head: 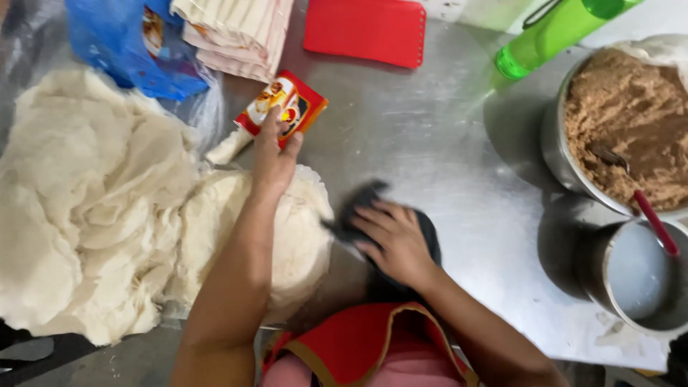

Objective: Separate and stack thin dough wrappers on a stainless steel production table.

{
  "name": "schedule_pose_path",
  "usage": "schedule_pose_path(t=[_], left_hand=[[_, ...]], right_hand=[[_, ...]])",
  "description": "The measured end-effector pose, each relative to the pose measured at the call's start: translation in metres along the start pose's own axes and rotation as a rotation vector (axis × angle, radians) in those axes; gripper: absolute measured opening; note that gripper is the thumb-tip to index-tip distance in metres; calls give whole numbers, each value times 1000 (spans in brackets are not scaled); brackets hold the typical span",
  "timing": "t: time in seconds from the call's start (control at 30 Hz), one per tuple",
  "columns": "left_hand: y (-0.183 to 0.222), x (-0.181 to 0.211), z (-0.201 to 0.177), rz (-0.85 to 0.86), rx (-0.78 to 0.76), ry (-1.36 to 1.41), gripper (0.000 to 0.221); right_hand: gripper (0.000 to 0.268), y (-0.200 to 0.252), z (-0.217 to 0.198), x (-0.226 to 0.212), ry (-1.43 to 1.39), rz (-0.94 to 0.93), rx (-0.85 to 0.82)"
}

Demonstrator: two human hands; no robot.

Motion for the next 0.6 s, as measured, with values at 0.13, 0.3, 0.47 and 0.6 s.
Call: schedule_pose_path(t=[0.13,0.3,0.47,0.6], left_hand=[[10,6,6,-7,52,-25,67],[15,45,76,575,-82,-505,24],[-10,59,112,315,-383,-683,15],[-11,100,112,104,-565,-788,13]], right_hand=[[42,84,-34,56,45,120,135],[46,135,-53,135,470,518,205],[49,121,-59,129,485,520,238],[49,121,-59,130,472,542,236]])
Point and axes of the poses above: each hand's wrist, its own y-axis away from the middle knuckle, its own z-axis out of the palm, x = y × z, the point moved 8 cm from there along -y, towards the middle knuckle, and after that the axes turned 7 degrees about y, right-handed, at the moved point
